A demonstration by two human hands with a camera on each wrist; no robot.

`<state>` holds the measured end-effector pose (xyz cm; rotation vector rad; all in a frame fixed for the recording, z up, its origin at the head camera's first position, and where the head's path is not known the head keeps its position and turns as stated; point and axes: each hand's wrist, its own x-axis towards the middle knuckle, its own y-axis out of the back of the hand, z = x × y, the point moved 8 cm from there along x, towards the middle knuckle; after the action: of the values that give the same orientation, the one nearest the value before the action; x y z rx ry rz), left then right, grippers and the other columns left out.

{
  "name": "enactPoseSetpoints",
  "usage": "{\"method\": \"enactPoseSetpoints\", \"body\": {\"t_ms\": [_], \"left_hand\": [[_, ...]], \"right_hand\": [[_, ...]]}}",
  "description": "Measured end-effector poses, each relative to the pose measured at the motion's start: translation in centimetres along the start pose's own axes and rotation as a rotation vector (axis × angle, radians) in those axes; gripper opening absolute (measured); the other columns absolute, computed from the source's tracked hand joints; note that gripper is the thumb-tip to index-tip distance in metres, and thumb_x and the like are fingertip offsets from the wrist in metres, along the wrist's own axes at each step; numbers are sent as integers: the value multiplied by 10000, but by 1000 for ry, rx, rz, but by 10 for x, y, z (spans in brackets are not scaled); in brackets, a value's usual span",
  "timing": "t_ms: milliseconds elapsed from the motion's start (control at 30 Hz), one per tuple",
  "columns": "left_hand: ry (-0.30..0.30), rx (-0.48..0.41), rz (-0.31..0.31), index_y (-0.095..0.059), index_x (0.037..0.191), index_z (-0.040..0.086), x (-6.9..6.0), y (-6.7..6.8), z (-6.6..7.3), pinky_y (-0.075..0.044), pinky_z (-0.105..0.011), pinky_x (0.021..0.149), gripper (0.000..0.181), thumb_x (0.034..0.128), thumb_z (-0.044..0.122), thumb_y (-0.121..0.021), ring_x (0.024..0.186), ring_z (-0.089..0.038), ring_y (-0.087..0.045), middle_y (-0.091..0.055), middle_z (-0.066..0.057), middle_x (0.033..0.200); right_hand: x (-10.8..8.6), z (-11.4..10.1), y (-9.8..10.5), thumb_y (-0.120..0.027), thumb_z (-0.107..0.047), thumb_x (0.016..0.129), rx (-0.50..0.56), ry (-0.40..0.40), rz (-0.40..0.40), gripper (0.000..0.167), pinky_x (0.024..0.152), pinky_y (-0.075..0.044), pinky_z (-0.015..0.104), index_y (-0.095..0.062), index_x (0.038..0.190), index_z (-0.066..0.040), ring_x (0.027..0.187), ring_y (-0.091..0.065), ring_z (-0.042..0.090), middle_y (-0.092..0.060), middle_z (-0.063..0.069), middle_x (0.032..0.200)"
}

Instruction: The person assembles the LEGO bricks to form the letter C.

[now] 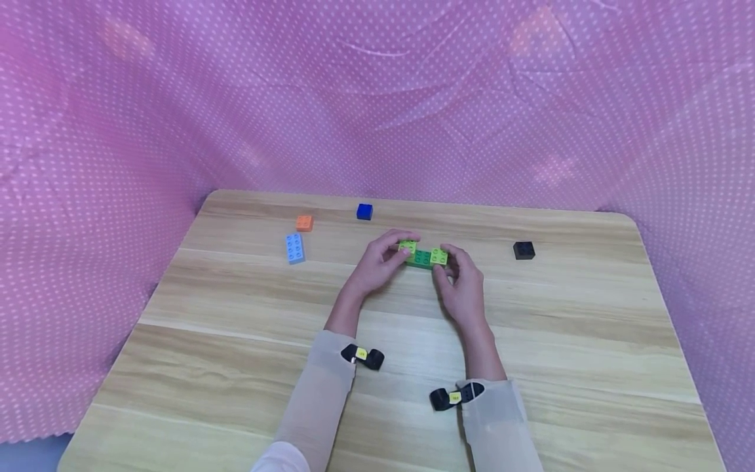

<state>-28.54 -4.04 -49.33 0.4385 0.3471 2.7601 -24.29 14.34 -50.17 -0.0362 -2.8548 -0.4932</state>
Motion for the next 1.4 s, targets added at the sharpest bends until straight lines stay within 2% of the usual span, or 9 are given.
{"method": "enactPoseSetpoints", "body": {"t_ms": [600, 967, 1400], "left_hand": [[31, -18, -19, -691, 1380, 117, -2, 2, 1, -561, -295, 992, 330, 1052, 132, -664, 1213, -115, -622, -661, 24, 1371], [16, 7, -5, -704, 1378, 129, -4, 2, 1, -567, -278, 999, 349, 1029, 113, -696, 1207, -102, -638, -685, 12, 1343], [58, -59, -14, -693, 1392, 188, -7, 3, -8, -568, -296, 1012, 351, 1042, 170, -695, 1178, -141, -674, -677, 38, 1346]], "right_hand": [[-1, 2, 0, -678, -10, 1013, -13, -3, -3, 441, 957, -548, 159, -576, 1442, -17, 1191, -668, 336, -674, 202, 1340], [-3, 3, 0, -671, 8, 1009, -41, 8, 3, 454, 979, -546, 174, -586, 1452, -38, 1190, -671, 316, -683, 192, 1327], [-2, 3, -1, -659, 16, 1011, -37, 20, 10, 443, 954, -532, 141, -594, 1447, -31, 1181, -674, 326, -689, 199, 1319]]}}
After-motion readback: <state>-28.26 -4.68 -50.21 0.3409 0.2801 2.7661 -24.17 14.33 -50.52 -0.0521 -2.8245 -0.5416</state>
